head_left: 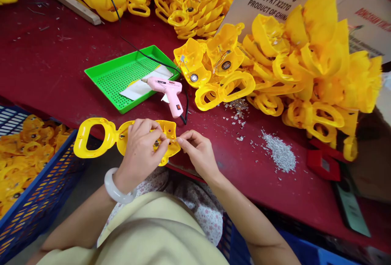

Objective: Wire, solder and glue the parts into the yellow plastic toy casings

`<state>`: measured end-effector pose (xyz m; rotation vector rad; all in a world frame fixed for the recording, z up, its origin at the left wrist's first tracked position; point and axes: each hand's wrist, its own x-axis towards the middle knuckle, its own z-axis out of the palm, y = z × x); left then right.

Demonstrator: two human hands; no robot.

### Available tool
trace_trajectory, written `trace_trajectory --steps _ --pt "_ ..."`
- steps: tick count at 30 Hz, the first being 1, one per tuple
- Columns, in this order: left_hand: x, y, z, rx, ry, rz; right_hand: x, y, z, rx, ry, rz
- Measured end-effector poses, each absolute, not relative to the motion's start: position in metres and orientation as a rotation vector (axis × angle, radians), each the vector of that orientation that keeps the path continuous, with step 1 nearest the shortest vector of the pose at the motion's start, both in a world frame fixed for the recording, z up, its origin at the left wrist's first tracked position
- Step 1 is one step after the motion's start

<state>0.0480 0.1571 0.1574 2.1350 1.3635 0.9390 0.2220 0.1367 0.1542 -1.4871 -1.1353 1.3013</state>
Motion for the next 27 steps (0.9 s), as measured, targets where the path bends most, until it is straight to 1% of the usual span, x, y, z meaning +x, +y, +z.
trace_trajectory --steps 18,24,27 --pt "0.047 0.158 0.157 2.193 1.334 0.919 0.224 0.142 0.159 -1.502 -1.210 1.325" --pt "0.043 0.154 0.154 2.328 1.187 1.170 0.226 0.146 0.160 -1.507 -1.185 1.393" --pt "0.040 0.153 0.148 2.443 1.094 1.192 0.226 0.146 0.160 -1.492 -1.165 1.439"
